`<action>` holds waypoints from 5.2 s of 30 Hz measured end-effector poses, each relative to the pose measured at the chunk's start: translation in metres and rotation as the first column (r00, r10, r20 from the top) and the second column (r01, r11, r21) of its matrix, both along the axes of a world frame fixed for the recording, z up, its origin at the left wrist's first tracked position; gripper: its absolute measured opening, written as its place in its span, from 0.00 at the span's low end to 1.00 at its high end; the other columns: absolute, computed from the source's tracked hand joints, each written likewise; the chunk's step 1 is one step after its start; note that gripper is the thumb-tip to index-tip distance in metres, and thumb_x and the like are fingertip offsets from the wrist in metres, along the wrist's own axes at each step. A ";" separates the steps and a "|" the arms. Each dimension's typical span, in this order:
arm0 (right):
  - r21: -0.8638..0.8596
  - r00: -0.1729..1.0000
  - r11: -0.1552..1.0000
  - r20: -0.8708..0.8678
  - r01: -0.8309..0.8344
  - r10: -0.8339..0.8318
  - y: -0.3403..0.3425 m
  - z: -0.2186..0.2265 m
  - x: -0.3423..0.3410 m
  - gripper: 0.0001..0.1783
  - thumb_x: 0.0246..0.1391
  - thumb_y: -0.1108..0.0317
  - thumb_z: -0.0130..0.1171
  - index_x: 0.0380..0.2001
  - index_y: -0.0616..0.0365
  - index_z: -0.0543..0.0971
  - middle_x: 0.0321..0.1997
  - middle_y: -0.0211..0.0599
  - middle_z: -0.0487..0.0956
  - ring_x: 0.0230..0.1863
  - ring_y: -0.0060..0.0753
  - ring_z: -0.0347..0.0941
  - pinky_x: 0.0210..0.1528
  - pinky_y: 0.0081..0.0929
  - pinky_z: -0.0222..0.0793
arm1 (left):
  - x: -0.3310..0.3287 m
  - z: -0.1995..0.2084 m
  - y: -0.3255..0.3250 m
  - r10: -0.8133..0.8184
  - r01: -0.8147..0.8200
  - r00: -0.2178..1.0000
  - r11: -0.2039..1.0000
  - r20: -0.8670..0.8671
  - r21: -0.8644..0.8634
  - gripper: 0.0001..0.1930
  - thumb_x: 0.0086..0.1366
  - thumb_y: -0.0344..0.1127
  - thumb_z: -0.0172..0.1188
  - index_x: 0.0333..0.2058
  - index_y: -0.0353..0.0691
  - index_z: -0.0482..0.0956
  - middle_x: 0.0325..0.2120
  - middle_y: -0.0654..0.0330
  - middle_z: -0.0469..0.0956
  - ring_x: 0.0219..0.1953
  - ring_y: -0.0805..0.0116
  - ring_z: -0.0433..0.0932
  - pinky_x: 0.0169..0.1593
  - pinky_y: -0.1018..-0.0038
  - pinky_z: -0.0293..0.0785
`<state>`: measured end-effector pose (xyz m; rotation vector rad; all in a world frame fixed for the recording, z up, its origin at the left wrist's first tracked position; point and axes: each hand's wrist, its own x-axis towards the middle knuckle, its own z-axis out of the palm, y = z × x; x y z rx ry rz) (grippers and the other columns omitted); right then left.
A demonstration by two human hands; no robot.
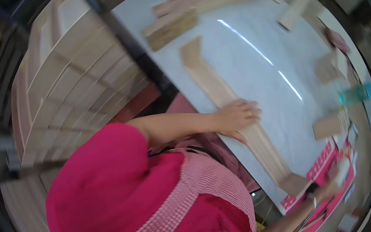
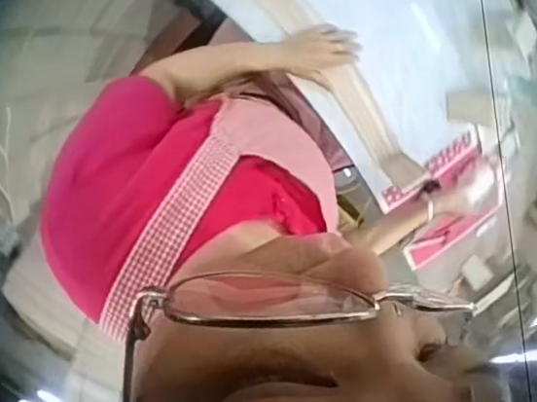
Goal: Assembling wooden drawer or box components using wood glue and a pneumatic nail gun.
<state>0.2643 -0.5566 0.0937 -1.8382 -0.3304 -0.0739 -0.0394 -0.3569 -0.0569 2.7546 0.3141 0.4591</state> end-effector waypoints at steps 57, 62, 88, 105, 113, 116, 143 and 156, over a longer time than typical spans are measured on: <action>-0.145 0.514 0.567 0.287 -0.811 0.808 0.143 -0.018 -0.250 0.31 0.52 0.61 0.69 0.53 0.65 0.68 0.51 0.42 0.71 0.51 0.35 0.70 0.52 0.31 0.69 | -0.003 -0.019 -0.010 0.086 0.007 0.977 0.903 0.197 -0.430 0.43 0.50 0.68 0.63 0.57 0.42 0.72 0.59 0.50 0.69 0.65 0.49 0.60 0.68 0.48 0.47; 0.051 0.708 0.712 0.169 -0.701 0.685 0.113 -0.010 -0.221 0.35 0.51 0.55 0.68 0.54 0.65 0.67 0.52 0.43 0.70 0.50 0.37 0.71 0.49 0.31 0.71 | -0.015 -0.007 0.005 0.117 -0.086 0.988 0.960 0.105 -0.265 0.41 0.46 0.68 0.65 0.55 0.49 0.75 0.58 0.52 0.70 0.64 0.47 0.62 0.67 0.47 0.51; -0.106 0.946 0.972 0.232 -0.208 0.228 -0.135 -0.008 -0.062 0.34 0.53 0.50 0.65 0.54 0.66 0.71 0.54 0.44 0.72 0.53 0.37 0.70 0.55 0.34 0.68 | -0.041 0.024 0.041 0.174 -0.140 0.958 0.978 -0.228 0.155 0.37 0.59 0.58 0.59 0.66 0.57 0.63 0.68 0.60 0.55 0.71 0.54 0.49 0.71 0.48 0.41; -0.140 0.929 0.970 0.288 -0.200 0.234 -0.105 -0.003 -0.043 0.28 0.53 0.62 0.66 0.53 0.65 0.70 0.49 0.40 0.73 0.50 0.32 0.71 0.53 0.31 0.68 | -0.038 0.024 0.040 0.175 -0.151 0.964 0.980 -0.201 0.132 0.35 0.59 0.55 0.60 0.65 0.56 0.66 0.68 0.60 0.57 0.71 0.56 0.51 0.71 0.49 0.41; 0.049 0.960 0.989 0.252 -0.139 0.123 -0.148 -0.020 -0.060 0.28 0.55 0.59 0.64 0.53 0.66 0.70 0.50 0.41 0.73 0.49 0.34 0.71 0.51 0.32 0.69 | -0.034 0.026 0.040 0.152 -0.136 0.973 0.986 -0.176 0.098 0.35 0.58 0.53 0.61 0.63 0.52 0.67 0.67 0.57 0.59 0.70 0.52 0.52 0.70 0.47 0.41; 0.258 0.984 0.963 0.136 0.077 -0.115 -0.118 -0.039 -0.036 0.29 0.52 0.59 0.67 0.51 0.66 0.69 0.49 0.42 0.73 0.49 0.37 0.70 0.51 0.35 0.68 | -0.038 0.027 0.039 0.148 -0.130 0.972 0.986 -0.183 0.107 0.35 0.58 0.56 0.62 0.63 0.53 0.67 0.67 0.56 0.58 0.70 0.51 0.52 0.68 0.45 0.44; -0.535 0.938 0.845 0.277 -0.029 0.207 -0.066 -0.055 0.068 0.19 0.59 0.62 0.61 0.40 0.73 0.79 0.44 0.58 0.80 0.39 0.43 0.77 0.43 0.35 0.73 | -0.116 0.127 0.385 0.697 -0.874 0.332 0.481 -0.635 0.071 0.40 0.46 0.60 0.72 0.52 0.37 0.77 0.47 0.48 0.78 0.53 0.51 0.75 0.55 0.58 0.70; -0.290 0.862 0.904 0.312 -0.314 0.399 -0.030 -0.017 0.058 0.19 0.68 0.63 0.50 0.54 0.68 0.72 0.48 0.42 0.77 0.47 0.31 0.75 0.45 0.22 0.73 | -0.124 0.202 0.294 0.649 -0.739 0.673 0.606 0.354 0.294 0.16 0.52 0.40 0.70 0.36 0.40 0.77 0.34 0.56 0.80 0.42 0.52 0.78 0.43 0.59 0.72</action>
